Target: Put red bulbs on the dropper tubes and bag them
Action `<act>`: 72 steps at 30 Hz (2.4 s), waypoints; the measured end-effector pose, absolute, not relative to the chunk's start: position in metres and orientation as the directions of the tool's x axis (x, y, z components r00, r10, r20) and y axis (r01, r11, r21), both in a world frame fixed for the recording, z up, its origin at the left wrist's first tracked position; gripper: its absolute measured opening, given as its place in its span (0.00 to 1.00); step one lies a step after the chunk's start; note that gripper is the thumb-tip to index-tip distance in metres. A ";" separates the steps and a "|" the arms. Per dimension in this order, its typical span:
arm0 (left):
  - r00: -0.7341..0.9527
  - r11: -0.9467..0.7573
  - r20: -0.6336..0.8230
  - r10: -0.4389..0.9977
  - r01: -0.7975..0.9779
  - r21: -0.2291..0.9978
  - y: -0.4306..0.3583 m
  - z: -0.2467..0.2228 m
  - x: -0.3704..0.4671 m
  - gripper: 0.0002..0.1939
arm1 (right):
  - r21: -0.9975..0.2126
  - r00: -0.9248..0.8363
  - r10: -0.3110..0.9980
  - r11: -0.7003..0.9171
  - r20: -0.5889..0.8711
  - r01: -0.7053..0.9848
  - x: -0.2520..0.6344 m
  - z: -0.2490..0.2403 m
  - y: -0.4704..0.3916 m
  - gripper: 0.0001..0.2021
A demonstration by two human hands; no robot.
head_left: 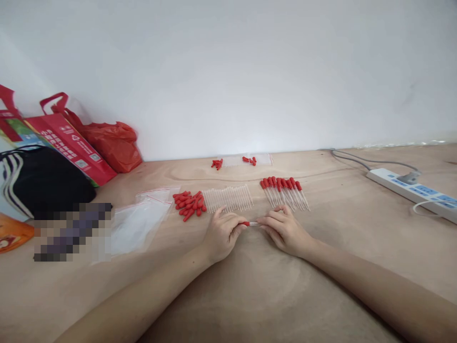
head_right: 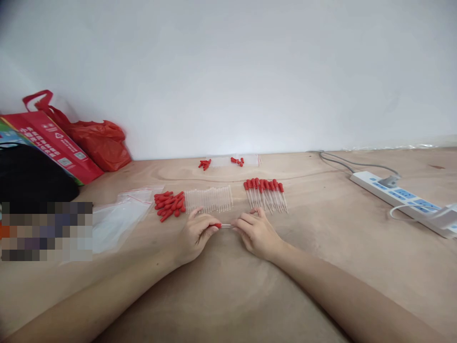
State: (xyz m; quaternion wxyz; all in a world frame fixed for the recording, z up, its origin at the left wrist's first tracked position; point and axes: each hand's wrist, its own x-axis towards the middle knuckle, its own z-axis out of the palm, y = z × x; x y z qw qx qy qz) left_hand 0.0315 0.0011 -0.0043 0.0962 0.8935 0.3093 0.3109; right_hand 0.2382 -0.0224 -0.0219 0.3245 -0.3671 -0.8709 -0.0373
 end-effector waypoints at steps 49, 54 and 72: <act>0.621 -0.751 0.435 0.652 0.610 0.253 0.014 -0.007 0.019 0.03 | -0.295 0.183 0.954 -0.108 0.239 0.949 0.224 0.006 0.051 0.13; 0.643 -0.763 0.423 0.639 0.602 0.236 0.014 -0.008 0.019 0.04 | -0.208 0.203 0.965 -0.167 0.169 0.964 0.208 0.004 0.062 0.12; 0.580 -0.741 0.505 0.639 0.641 0.201 0.013 -0.007 0.019 0.08 | -0.213 0.181 0.977 -0.154 0.111 0.965 0.187 0.007 0.070 0.13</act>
